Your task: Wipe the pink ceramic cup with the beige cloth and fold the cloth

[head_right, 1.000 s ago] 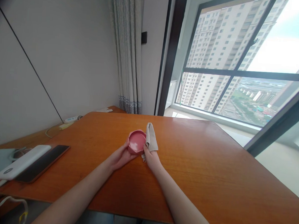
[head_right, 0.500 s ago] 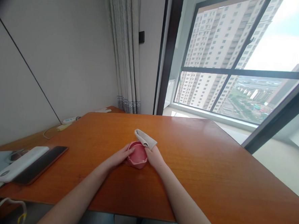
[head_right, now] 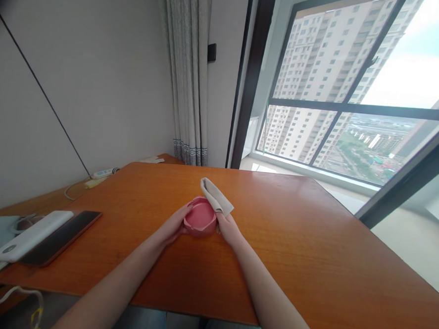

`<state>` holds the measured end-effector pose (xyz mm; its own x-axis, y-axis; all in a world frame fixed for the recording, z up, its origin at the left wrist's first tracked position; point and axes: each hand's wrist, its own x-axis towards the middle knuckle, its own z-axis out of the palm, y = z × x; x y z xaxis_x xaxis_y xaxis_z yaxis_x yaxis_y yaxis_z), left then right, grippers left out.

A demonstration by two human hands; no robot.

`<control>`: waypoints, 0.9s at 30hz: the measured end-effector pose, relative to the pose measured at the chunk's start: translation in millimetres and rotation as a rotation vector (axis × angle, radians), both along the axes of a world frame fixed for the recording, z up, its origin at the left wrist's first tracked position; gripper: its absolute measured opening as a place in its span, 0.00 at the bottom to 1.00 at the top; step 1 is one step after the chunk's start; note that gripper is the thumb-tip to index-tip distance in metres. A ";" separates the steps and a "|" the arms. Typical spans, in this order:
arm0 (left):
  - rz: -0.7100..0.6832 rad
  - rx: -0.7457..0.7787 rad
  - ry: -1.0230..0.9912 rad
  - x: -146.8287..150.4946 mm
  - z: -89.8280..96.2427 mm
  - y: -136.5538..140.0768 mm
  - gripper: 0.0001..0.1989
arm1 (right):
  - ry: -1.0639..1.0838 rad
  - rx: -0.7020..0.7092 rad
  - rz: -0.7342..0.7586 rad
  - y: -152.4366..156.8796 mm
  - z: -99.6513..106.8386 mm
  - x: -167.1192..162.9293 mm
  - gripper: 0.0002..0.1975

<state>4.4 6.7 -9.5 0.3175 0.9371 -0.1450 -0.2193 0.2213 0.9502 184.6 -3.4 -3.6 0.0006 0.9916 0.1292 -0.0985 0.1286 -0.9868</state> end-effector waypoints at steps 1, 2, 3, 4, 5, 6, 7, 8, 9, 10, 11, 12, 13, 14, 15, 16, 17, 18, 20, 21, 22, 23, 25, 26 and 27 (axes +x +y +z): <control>0.035 -0.009 -0.044 0.8 0.7 0.5 0.28 | -0.009 0.029 -0.024 -1.0 -1.1 -1.7 0.24; 0.074 -0.025 -0.082 1.3 1.3 1.2 0.28 | -0.024 0.075 -0.031 -2.1 -2.0 -3.6 0.25; 0.113 -0.044 -0.115 1.6 1.8 2.1 0.27 | -0.036 0.124 -0.022 -3.2 -2.7 -5.4 0.26; 0.152 -0.062 -0.146 1.8 2.2 3.0 0.27 | -0.033 0.159 -0.005 -4.0 -3.1 -7.0 0.26; 0.183 -0.076 -0.174 1.8 2.6 4.0 0.26 | -0.021 0.172 0.007 -4.2 -3.5 -8.3 0.26; 0.201 -0.085 -0.202 1.9 3.0 4.7 0.25 | 0.006 0.162 0.008 -3.7 -3.6 -9.2 0.26; 0.207 -0.091 -0.229 1.9 3.4 5.2 0.25 | 0.056 0.130 -0.002 -2.4 -3.6 -9.7 0.24; 0.204 -0.099 -0.253 2.0 4.0 5.3 0.24 | 0.133 0.077 -0.021 -0.6 -3.4 -9.9 0.21; 0.196 -0.112 -0.268 2.1 4.8 4.8 0.23 | 0.231 0.010 -0.045 1.5 -2.8 -9.8 0.18; 0.184 -0.126 -0.273 2.4 5.6 3.7 0.22 | 0.339 -0.064 -0.067 3.5 -1.8 -9.6 0.15; 0.163 -0.135 -0.274 2.9 6.5 2.0 0.22 | 0.440 -0.134 -0.087 5.2 -0.5 -9.4 0.13; 0.137 -0.140 -0.270 3.6 7.3 -0.2 0.21 | 0.525 -0.195 -0.106 6.4 1.2 -9.2 0.10; 0.103 -0.141 -0.265 4.5 7.9 -2.6 0.21 | 0.587 -0.244 -0.120 6.9 2.9 -9.1 0.09; 0.063 -0.134 -0.261 5.7 8.1 -5.1 0.21 | 0.629 -0.282 -0.124 6.9 4.4 -9.2 0.09; 0.022 -0.122 -0.259 6.9 8.0 -7.5 0.22 | 0.660 -0.311 -0.114 6.6 5.4 -9.3 0.09; -0.012 -0.108 -0.259 8.3 7.4 -9.4 0.22 | 0.685 -0.336 -0.095 6.0 5.8 -9.6 0.10; -0.034 -0.093 -0.258 9.7 6.5 -10.9 0.23 | 0.708 -0.359 -0.077 5.5 5.4 -9.9 0.11; -0.042 -0.079 -0.257 10.9 5.4 -11.6 0.24 | 0.727 -0.379 -0.066 5.2 4.3 -10.4 0.11; -0.026 -0.064 -0.251 12.7 2.9 -11.1 0.24 | 0.751 -0.405 -0.069 5.1 0.7 -12.0 0.09; -0.009 -0.064 -0.250 13.1 1.8 -10.0 0.25 | 0.756 -0.408 -0.078 5.2 -1.2 -13.1 0.09; 0.012 -0.067 -0.253 13.0 1.0 -8.5 0.25 | 0.759 -0.403 -0.083 5.2 -2.8 -14.5 0.08; 0.035 -0.068 -0.261 12.7 0.5 -6.8 0.25 | 0.760 -0.394 -0.080 4.9 -3.9 -16.1 0.08; 0.093 -0.064 -0.284 11.0 0.5 -3.3 0.24 | 0.756 -0.372 -0.051 3.4 -4.6 -19.7 0.08; 0.129 -0.058 -0.295 10.0 0.7 -1.8 0.23 | 0.744 -0.362 -0.032 2.2 -4.2 -21.5 0.09; 0.160 -0.050 -0.302 9.0 0.9 -0.5 0.23 | 0.723 -0.354 -0.012 0.9 -3.4 -23.2 0.10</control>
